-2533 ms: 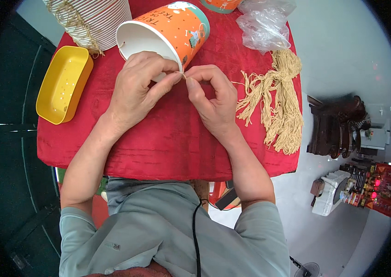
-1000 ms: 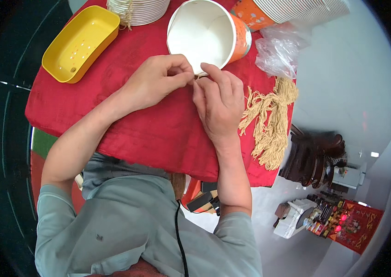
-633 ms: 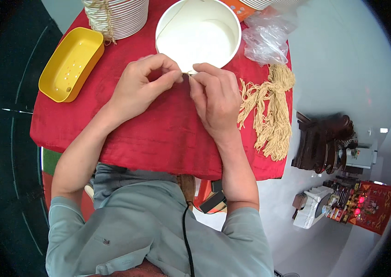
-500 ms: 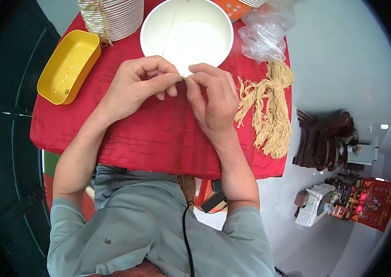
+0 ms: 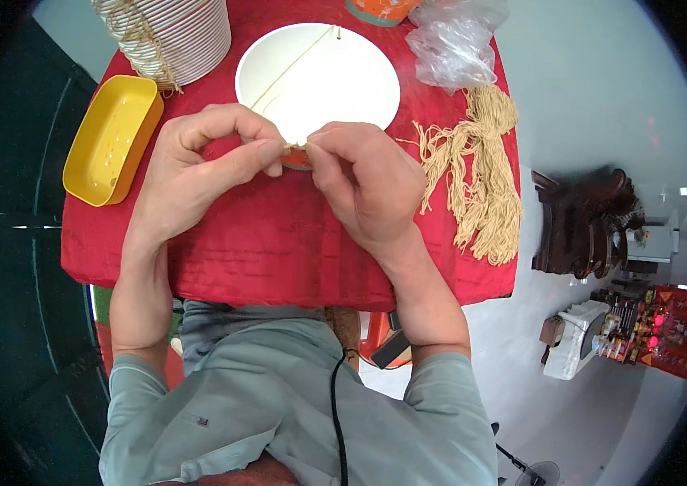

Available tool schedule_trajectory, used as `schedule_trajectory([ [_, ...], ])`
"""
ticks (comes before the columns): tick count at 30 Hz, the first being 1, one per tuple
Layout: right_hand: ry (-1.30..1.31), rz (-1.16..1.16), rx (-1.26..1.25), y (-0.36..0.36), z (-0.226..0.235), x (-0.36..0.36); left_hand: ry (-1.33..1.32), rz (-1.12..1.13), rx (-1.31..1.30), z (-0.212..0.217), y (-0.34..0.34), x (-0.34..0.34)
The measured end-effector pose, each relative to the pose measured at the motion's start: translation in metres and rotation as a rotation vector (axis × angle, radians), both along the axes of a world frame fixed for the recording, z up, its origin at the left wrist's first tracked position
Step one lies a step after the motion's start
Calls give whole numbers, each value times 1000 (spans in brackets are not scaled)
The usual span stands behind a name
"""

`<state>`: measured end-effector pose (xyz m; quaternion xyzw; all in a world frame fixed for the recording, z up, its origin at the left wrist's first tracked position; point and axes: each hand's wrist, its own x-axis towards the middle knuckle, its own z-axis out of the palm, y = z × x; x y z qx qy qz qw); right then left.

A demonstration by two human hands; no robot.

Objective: Tying thin ropes or strings through holes in paper cups.

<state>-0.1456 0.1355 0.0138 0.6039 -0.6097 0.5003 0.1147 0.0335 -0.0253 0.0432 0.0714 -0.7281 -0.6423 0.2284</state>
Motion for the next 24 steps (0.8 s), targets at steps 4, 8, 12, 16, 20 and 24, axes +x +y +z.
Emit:
schedule_trajectory([
  [4,275,-71,-49,3,-1,-10,-38,7,138,0,9,-6],
  [8,441,-150,-102,0,5,-8,-71,-47,279,-3,10,-1],
  [12,437,-186,-122,0,4,-5,-24,-35,237,-10,13,-3],
  [16,293,-124,-125,0,-1,-2,-21,149,-259,2,24,-6],
  [20,212,-96,-119,-1,-6,-4,10,285,-484,2,31,-10],
  [24,200,-81,-148,-3,-8,-4,19,275,-239,0,37,-15],
])
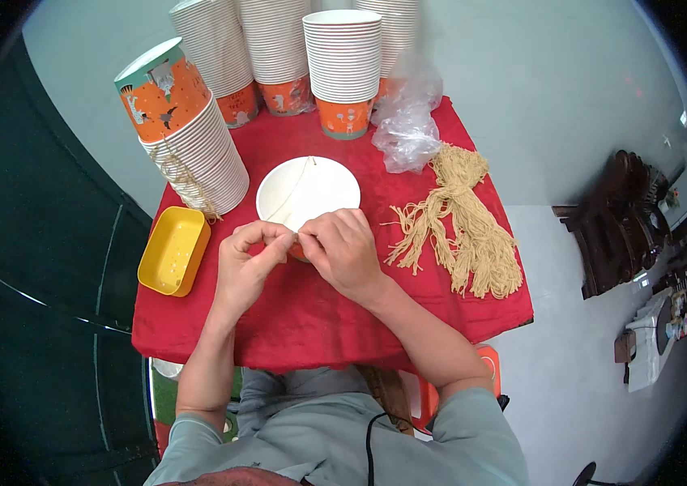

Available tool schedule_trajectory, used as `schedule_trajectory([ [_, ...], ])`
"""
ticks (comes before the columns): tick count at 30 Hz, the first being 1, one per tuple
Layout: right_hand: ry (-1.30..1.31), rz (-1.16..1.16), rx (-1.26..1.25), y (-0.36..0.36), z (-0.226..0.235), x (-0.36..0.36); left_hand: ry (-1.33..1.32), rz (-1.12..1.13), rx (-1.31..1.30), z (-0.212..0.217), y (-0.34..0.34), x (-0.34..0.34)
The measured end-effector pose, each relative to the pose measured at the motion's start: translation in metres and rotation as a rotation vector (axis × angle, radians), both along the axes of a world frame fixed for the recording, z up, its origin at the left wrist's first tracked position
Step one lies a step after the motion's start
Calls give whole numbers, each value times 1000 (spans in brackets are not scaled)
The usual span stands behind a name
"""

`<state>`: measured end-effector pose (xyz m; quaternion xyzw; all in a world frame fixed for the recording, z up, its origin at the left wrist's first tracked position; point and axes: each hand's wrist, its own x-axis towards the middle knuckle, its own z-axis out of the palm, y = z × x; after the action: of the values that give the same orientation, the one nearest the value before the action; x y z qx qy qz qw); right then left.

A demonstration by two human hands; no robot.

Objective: Tying thin ropes or strings through holes in paper cups.

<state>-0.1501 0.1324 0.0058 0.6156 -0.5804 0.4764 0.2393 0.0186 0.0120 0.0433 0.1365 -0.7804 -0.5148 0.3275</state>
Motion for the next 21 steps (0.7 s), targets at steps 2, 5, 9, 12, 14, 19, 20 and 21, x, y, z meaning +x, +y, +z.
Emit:
schedule_trajectory([
  [2,-3,16,-22,-1,1,-1,79,-60,314,-5,7,-2],
  [5,8,23,-50,-3,-2,-1,92,-49,424,-7,6,-3],
  [9,26,46,-47,-1,-7,-4,79,22,381,-5,8,-9],
  [12,33,66,-76,2,-4,-2,73,29,318,-11,6,-12],
  [14,36,74,-80,3,-2,-2,71,17,279,-15,5,-12],
  [19,33,74,-101,3,-3,-7,28,-26,232,-13,6,-14],
  [20,34,73,-102,3,-3,-8,25,-26,224,-12,6,-14],
  [21,37,75,-101,4,-3,-9,17,-52,228,-11,7,-14],
])
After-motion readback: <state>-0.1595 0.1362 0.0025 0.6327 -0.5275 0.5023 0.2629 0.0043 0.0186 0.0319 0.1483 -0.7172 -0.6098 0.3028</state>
